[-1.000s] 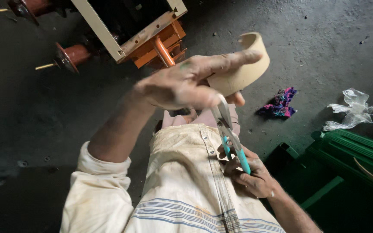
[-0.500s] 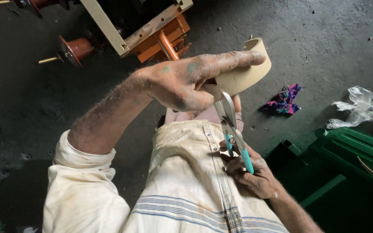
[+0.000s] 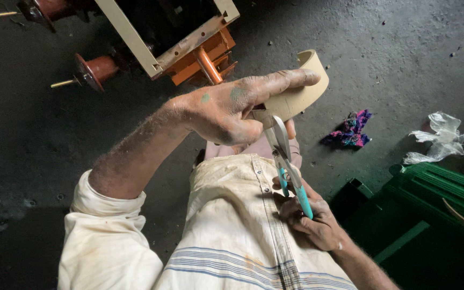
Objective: The person sits on the workshop floor and marks a small notch on the edge of a wooden frame with a pen, then cuts a curved strip from a flat board using hand shears, trimming along the edge while holding the board.
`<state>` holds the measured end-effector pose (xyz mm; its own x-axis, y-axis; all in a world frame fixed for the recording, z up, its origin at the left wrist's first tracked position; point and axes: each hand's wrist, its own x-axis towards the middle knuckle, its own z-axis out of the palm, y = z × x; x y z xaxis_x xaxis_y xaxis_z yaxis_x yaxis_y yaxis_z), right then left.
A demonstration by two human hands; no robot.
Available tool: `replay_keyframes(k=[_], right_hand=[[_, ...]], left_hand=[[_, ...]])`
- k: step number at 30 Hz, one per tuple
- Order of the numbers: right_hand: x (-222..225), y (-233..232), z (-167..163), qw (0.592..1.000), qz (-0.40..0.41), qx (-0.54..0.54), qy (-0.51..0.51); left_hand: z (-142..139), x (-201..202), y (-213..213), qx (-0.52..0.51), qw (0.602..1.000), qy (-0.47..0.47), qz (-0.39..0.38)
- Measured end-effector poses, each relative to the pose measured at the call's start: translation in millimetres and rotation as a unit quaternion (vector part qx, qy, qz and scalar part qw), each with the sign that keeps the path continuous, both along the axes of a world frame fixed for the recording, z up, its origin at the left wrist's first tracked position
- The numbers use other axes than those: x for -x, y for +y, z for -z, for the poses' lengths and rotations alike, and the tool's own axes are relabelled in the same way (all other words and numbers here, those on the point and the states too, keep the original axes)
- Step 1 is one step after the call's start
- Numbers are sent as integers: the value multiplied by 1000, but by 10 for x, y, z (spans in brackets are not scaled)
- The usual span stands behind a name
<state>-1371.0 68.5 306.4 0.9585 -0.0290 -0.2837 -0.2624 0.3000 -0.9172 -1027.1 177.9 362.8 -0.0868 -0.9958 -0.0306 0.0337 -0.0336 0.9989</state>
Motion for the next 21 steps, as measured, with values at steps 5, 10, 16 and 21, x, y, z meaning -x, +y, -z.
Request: replay_keyframes(k=[5, 10, 16, 21], right_hand=[[-28, 15, -7, 997, -7, 83, 2], [0, 34, 32, 994, -7, 107, 24], [1, 44, 12, 997, 5, 60, 38], [-80, 25, -71, 997, -2, 57, 51]], left_hand=[[74, 19, -2, 32, 999, -31, 0], [67, 69, -17, 2, 999, 32, 7], [-9, 111, -76, -35, 999, 39, 1], [52, 109, -77, -97, 995, 9, -11]])
